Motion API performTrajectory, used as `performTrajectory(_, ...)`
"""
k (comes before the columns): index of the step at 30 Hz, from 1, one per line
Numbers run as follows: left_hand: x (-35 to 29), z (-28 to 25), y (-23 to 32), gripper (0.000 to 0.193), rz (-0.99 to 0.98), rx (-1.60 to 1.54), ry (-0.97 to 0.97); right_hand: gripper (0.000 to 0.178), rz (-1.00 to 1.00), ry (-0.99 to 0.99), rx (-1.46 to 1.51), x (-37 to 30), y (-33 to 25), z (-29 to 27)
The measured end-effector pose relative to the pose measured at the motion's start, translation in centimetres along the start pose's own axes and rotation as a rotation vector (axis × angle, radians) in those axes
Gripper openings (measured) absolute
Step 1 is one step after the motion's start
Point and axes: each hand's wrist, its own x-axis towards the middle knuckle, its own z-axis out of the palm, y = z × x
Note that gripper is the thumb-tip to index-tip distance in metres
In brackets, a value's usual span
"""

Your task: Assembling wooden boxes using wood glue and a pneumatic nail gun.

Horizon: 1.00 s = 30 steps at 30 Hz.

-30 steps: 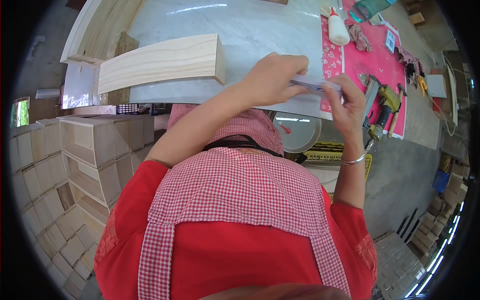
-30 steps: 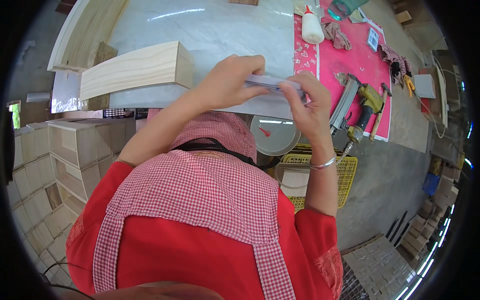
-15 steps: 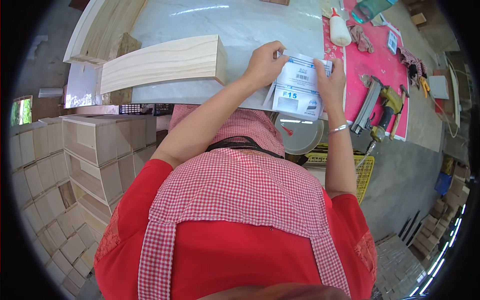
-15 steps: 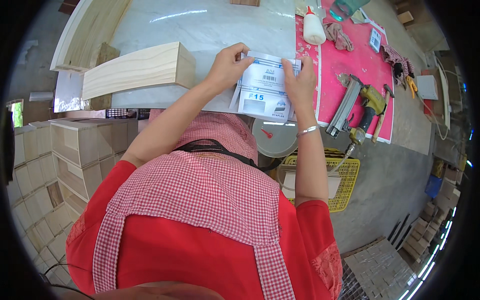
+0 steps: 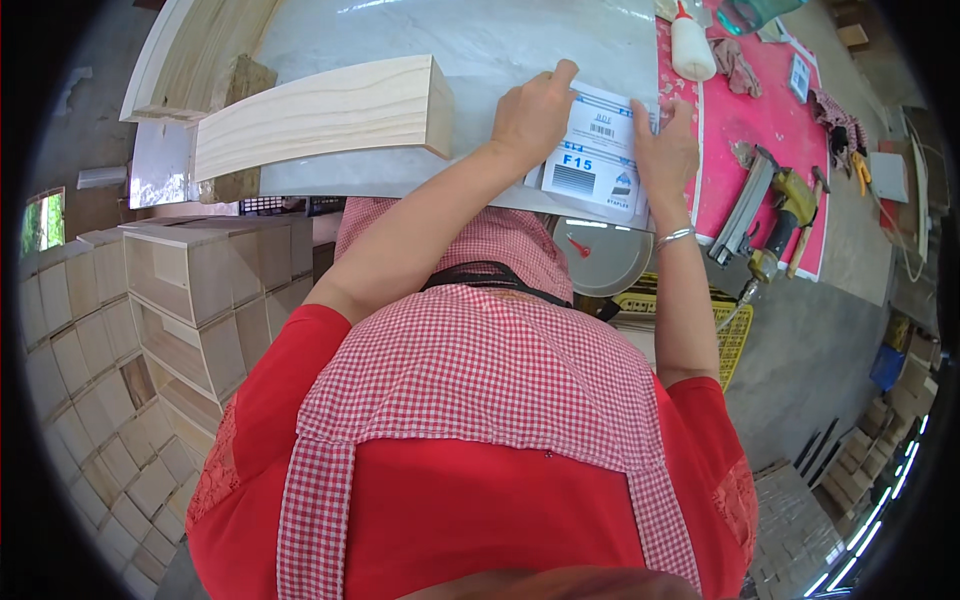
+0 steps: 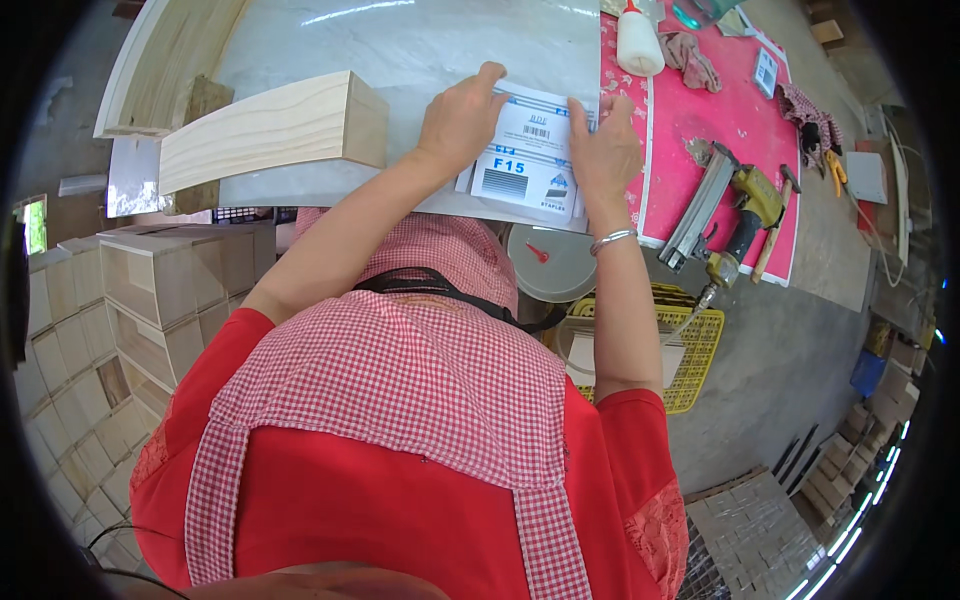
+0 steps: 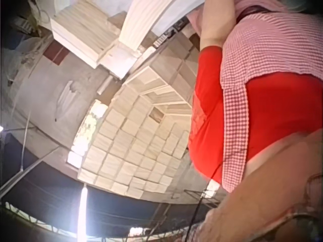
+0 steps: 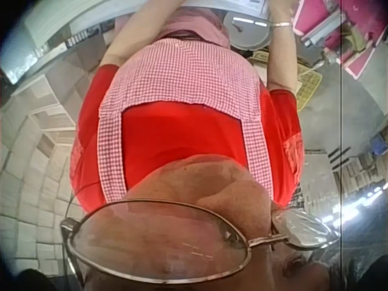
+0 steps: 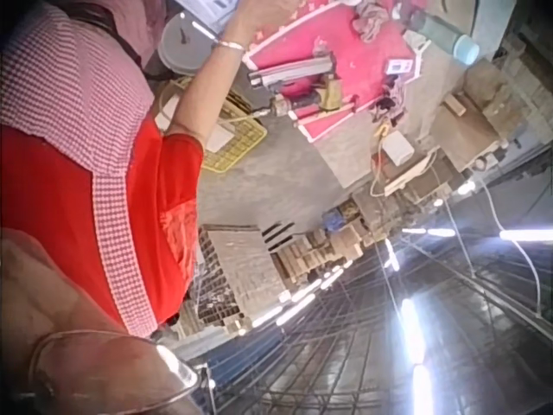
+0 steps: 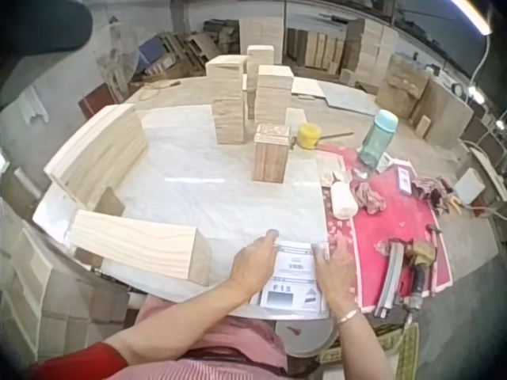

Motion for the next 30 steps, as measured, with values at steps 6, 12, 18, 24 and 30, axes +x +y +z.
performTrajectory(6, 0.0, 0.1, 0.0, 0.037, -0.033, 0.115, -0.063, 0.052, -0.553, 0.126, -0.023, -2.0, 0.0, -0.9)
performTrajectory(12, -0.7, -1.2, -0.3, 0.046, -0.124, -0.055, 0.010, 0.054, -0.663, -0.154, -0.254, -4.1, -0.4, 0.4)
performTrajectory(18, -5.4, -3.6, 1.5, 0.054, -0.662, -0.749, -0.247, 0.056, -0.642, -0.166, -0.311, -4.0, -0.4, 0.6)
performTrajectory(24, -5.9, -3.1, 2.0, 0.051, -0.438, -0.480, -0.192, 0.057, -0.683, -0.199, -0.296, -4.3, -0.7, 0.9)
performTrajectory(30, -6.3, -4.6, 3.3, 0.042, -0.092, -0.007, -0.239, 0.060, -0.717, -0.207, -0.284, -4.9, -1.8, -0.2)
